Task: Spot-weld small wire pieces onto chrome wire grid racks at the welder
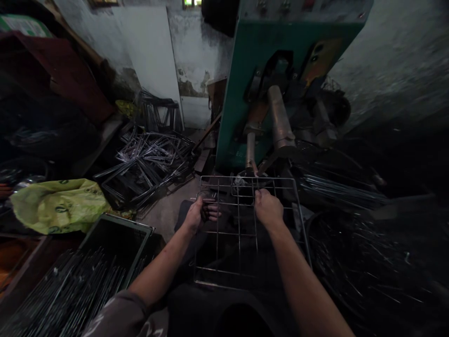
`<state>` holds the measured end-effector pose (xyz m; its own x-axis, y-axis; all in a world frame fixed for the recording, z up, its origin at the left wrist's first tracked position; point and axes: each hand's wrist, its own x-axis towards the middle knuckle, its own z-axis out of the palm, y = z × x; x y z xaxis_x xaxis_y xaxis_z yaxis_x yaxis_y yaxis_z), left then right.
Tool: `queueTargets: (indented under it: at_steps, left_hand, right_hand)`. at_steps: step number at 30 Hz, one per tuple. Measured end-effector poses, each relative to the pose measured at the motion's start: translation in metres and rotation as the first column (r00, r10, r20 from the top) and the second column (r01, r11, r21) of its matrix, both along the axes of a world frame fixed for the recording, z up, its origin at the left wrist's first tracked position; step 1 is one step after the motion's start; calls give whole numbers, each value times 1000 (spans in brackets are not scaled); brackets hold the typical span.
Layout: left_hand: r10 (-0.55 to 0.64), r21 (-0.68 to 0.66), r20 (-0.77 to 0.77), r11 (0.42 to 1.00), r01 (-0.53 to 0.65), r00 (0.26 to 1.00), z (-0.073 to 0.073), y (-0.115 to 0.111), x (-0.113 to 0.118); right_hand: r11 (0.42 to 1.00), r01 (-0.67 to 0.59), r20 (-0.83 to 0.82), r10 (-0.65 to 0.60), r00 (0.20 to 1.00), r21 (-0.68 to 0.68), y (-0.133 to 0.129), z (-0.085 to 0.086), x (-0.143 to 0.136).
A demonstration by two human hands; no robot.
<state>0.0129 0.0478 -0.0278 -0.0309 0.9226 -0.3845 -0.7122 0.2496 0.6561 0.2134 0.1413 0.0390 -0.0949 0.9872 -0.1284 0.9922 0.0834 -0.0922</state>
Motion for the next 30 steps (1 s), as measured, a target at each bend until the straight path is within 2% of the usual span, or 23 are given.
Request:
queueTargets:
  at_steps: [7,15,21,26,30]
  left_hand:
    - [22,-8,11,1000,-22,1000,-7,2,2]
    - [29,0,37,1000,-29,999,-3,4,6]
    - [27,-7,53,1000,-27,998,-10,5,4]
    - [60,1,94,998,-61,994,-8,5,6]
    - [71,37,90,997,-74,993,0,0,17]
  right_hand:
    - [1000,-7,40,8,999,-16,2,8,-2]
    - [999,-33,46,32,998,12,8,0,4]
    - [1000,5,24,-4,1000,-22,8,2,0]
    - [1000,-13,-43,15,999,27,7,-1,2]
    - [997,-3,-183,17,983,79,3,-4,12]
